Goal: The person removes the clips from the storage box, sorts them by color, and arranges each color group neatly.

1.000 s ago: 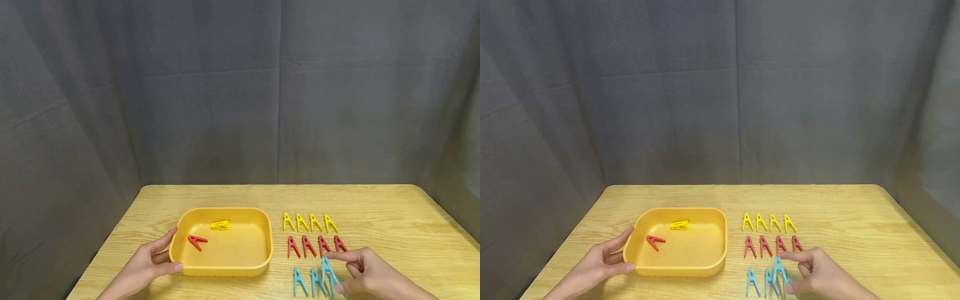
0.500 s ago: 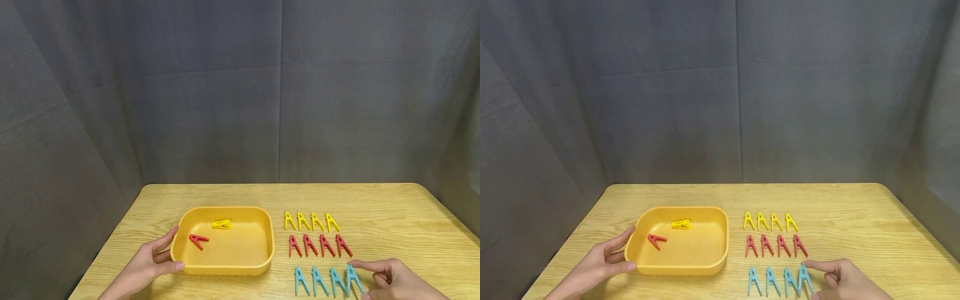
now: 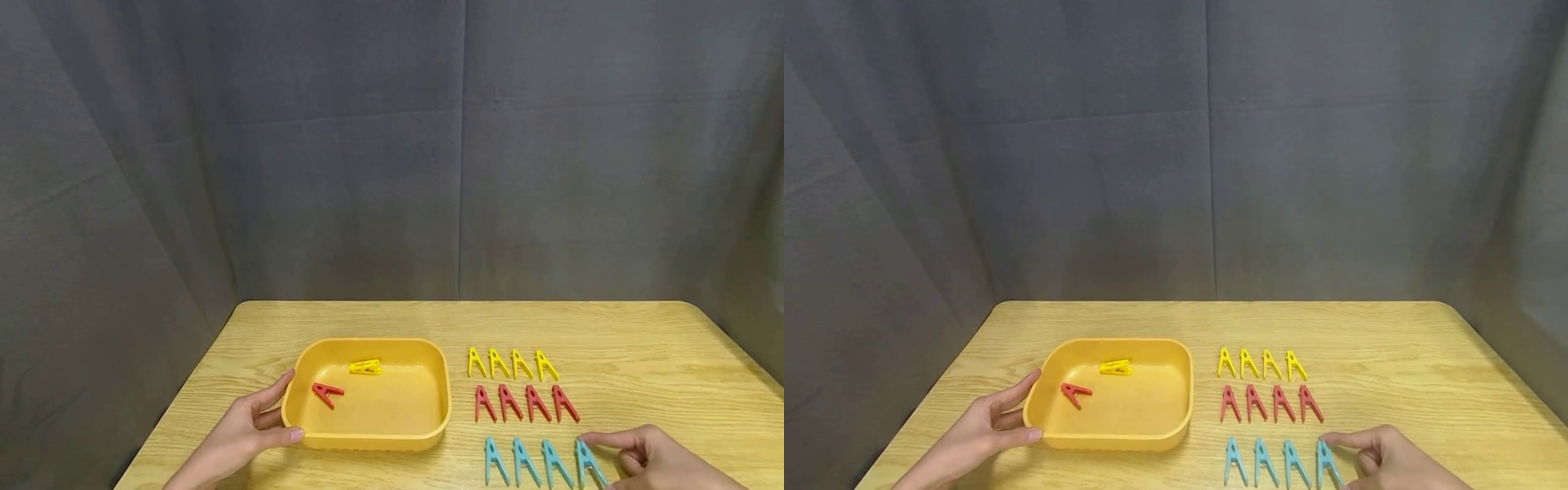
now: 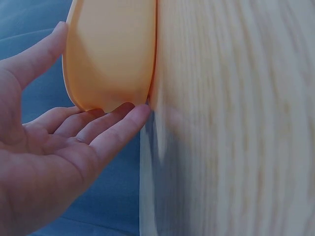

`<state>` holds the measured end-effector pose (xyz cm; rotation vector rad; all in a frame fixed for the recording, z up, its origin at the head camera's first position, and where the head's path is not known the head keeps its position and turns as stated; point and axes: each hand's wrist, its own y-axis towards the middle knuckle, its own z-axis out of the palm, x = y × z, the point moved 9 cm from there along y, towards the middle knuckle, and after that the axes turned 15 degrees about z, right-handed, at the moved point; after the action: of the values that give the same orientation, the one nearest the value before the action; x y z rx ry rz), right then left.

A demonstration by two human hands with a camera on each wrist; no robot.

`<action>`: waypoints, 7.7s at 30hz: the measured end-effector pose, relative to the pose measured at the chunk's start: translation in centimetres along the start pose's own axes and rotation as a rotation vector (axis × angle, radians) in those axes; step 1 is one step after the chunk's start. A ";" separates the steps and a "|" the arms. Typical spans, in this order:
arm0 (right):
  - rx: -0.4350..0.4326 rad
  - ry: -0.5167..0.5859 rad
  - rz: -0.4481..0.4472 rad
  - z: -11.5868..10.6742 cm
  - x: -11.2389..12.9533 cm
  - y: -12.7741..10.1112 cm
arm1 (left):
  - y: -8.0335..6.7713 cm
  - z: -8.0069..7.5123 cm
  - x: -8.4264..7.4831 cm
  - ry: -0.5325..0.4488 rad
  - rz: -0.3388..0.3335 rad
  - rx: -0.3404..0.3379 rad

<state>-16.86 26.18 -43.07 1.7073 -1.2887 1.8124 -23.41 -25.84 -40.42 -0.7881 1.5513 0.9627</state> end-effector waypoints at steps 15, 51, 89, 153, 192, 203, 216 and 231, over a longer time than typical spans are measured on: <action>0.046 -0.034 -0.073 0.3 0.4 0.5 | 0.0 0.0 0.2 0.007 -0.006 -0.004; -0.361 -0.633 0.052 -0.1 7.5 -1.0 | 0.0 -0.2 0.2 0.039 -0.023 -0.020; -0.243 -1.249 -0.143 14.4 23.5 19.4 | -0.5 -0.1 -0.1 -0.006 -0.004 -0.009; -0.270 -1.106 0.081 14.5 18.9 25.5 | -0.2 0.6 -0.2 0.029 -0.001 -0.033; -0.007 -0.851 -0.105 15.6 17.8 25.7 | -0.1 0.7 -0.2 0.023 -0.003 -0.028; 0.000 -0.716 -0.091 15.3 18.6 24.0 | -0.2 0.8 -0.2 0.002 0.008 -0.019; -0.019 -0.624 -0.111 15.3 19.5 20.7 | -0.2 0.6 -0.1 -0.007 0.007 -0.018; -0.132 -0.523 -0.124 12.8 19.5 17.3 | -0.1 0.3 -0.1 0.013 0.030 -0.018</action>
<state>-26.48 0.55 -33.38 2.2132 -1.4123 1.2197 -23.18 -25.56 -40.32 -0.7878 1.5713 0.9965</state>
